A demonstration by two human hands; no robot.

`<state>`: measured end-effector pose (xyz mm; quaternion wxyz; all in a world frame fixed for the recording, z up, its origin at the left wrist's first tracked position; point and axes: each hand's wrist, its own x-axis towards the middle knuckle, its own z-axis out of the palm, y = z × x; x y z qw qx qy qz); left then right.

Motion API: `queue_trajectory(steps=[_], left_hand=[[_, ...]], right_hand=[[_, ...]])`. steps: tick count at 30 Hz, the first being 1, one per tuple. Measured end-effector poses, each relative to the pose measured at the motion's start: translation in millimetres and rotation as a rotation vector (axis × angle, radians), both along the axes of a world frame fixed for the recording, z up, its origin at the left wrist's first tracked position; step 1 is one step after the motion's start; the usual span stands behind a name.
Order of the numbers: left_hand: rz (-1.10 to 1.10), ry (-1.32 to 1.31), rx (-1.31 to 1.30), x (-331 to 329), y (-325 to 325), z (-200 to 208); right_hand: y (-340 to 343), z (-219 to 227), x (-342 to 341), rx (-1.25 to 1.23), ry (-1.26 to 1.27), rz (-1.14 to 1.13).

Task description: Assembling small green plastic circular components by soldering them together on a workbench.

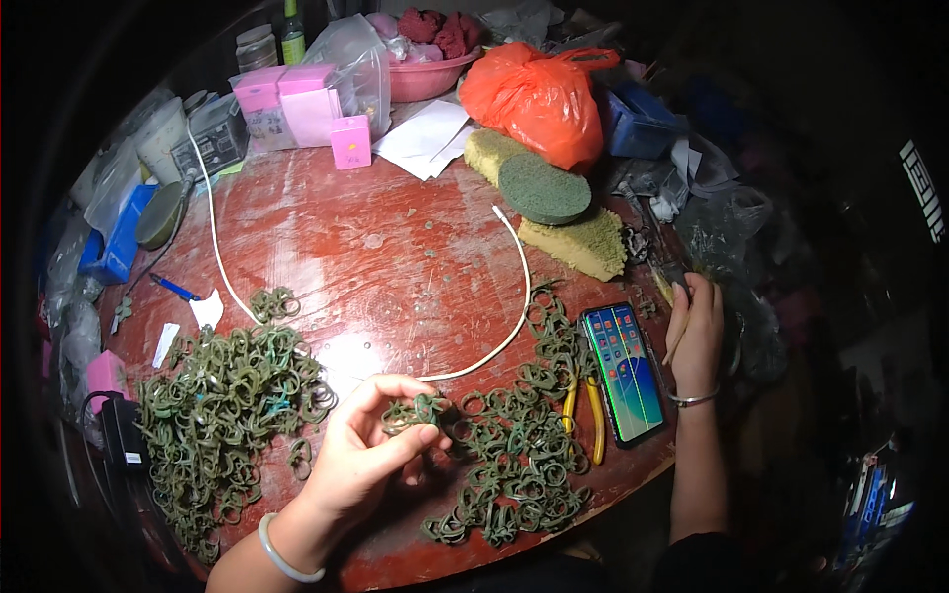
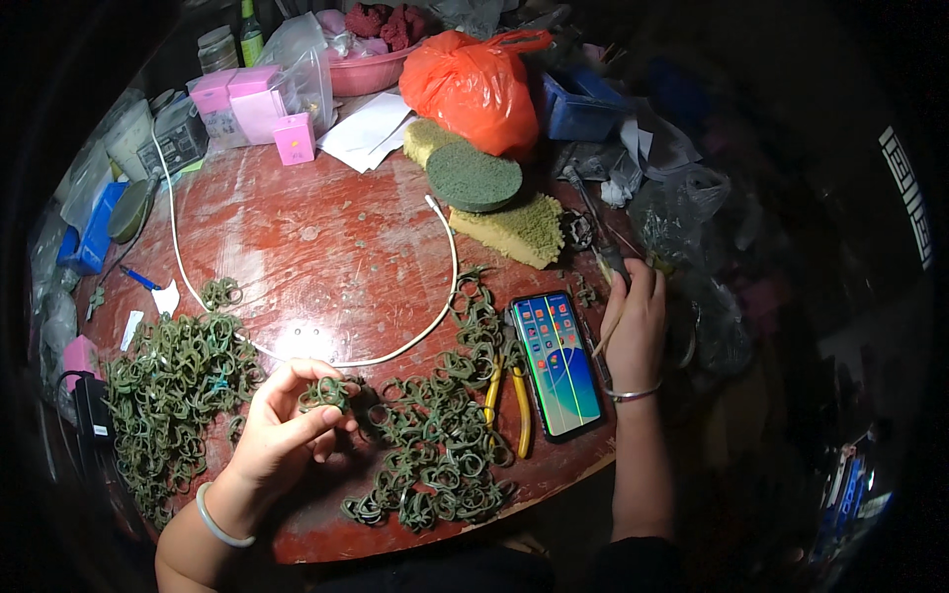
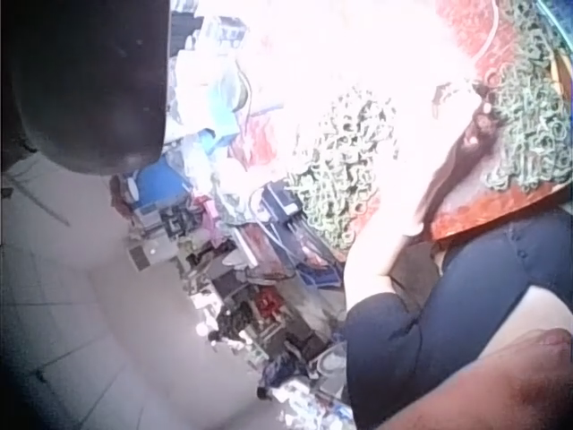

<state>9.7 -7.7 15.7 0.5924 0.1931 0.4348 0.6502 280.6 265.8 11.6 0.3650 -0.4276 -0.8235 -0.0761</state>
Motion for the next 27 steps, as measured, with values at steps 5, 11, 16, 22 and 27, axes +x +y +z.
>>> queue_trajectory(steps=[5,11,16,22,27], left_hand=[[-0.004,-0.001,-0.011,-0.2,-1.0,2.0],[0.008,-0.008,-0.02,-0.1,0.2,-0.8],[0.01,0.012,0.004,0.0,0.2,-2.3],[0.015,0.003,-0.001,1.1,1.2,-1.6],[0.011,-0.031,-0.041,-0.9,-1.4,2.1]], right_hand=[[-30.8,27.6,-38.2,-0.064,0.061,0.297],[-28.9,18.8,-47.4,-0.039,0.025,0.266],[-28.8,16.5,-47.7,-0.09,0.052,0.245],[-27.2,14.5,-46.4,-0.108,0.05,0.234],[-38.7,17.4,-54.2,-0.098,0.194,0.218]])
